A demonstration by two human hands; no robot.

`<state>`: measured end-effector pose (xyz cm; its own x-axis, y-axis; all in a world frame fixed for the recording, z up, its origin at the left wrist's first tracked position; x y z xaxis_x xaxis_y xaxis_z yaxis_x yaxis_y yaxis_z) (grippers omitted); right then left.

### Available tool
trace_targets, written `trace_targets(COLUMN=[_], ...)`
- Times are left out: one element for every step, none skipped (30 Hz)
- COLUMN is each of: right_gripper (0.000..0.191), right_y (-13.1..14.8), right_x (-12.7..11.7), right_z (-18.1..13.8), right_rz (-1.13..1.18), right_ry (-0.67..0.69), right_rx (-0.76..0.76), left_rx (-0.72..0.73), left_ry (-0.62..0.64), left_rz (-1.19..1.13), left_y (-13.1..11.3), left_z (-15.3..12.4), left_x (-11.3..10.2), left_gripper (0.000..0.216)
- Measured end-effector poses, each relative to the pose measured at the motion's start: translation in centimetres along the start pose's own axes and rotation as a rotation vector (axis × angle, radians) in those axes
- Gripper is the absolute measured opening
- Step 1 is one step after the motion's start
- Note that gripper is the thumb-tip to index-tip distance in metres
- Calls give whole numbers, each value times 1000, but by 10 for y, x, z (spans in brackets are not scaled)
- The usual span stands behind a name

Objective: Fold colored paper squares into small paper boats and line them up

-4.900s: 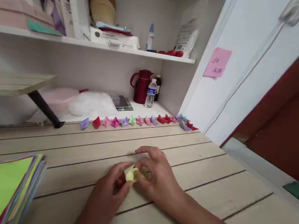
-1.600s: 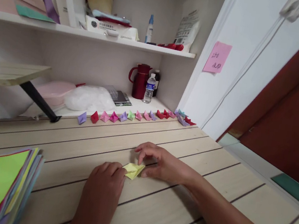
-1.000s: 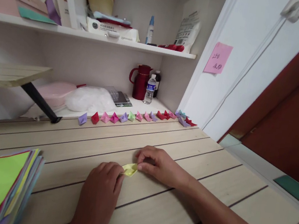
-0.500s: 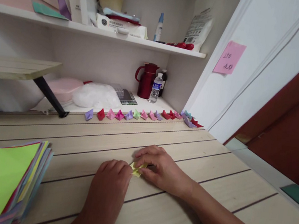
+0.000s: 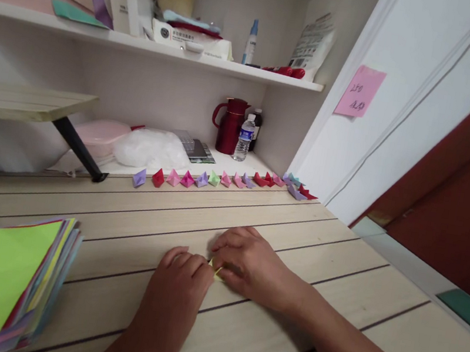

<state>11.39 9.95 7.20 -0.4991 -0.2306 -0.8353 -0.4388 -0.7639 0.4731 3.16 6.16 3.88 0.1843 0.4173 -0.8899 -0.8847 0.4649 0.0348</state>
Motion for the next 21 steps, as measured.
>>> trace_targets(right_gripper=[13,12,12,12,12,12,12,12,11,11,10,11,11,12,12,13,13,13,13,13,13], right_y=[0,0,0,0,-1,-1,-2,-2,-2,-2,-2,-2,-3,-4,-5,-6,-8,-9,-9,-10,-10], right_x=[1,2,4,5,6,6,6,6,6,6,5,5,4,4,4,4,4,5,5,6,7], right_z=[0,0,1,1,1,2,2,2,2,2,2,2,2,2,2,2,2,2,2,2,2], right_rz=[-2,-4,-8,-11,-14,-16,-14,-9,-2,6,12,19,26,33,41,49,56,62,68,74,81], right_ry=[4,9,13,17,19,21,24,28,33,37,37,37,34,31,27,22,18,13,9,4,-2], right_rx=[4,6,6,8,12,19,28,36,41,44,44,45,47,51,54,57,60,61,62,63,63], left_rx=[4,6,8,8,8,5,1,-3,-10,-18,-25,-32,-38,-43,-45,-45,-45,-45,-43,-41,-41], left_ry=[-3,-5,-6,-7,-7,-8,-10,-11,-13,-14,-14,-13,-9,-4,2,9,15,21,25,27,28], left_rz=[-4,-6,-8,-8,-7,-5,-2,3,8,13,19,24,29,33,36,40,44,47,50,54,58], left_y=[0,-1,-1,-1,-1,-1,0,1,2,3,5,6,7,7,7,7,6,6,5,4,4], left_z=[0,0,1,1,2,2,3,3,3,3,2,2,1,0,-1,-2,-2,-2,-2,-1,-1], left_x=[0,0,-1,-1,-1,-1,-2,-2,-2,-2,-3,-3,-3,-3,-2,-2,-2,-1,-1,-1,-1], left_gripper=[19,18,17,16,15,14,14,13,12,9,6,5,5,7,7,6,6,6,6,7,7])
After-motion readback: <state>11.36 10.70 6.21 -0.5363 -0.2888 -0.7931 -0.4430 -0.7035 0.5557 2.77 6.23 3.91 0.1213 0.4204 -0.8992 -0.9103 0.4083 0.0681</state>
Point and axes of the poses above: each hand's wrist, its own z-axis towards the middle knuckle, its own x-axis out of the palm, y = z × x, the point moved 9 cm from there along z, towards the middle knuckle, and after that the axes turned 10 degrees about z, right-handed, at the moved point
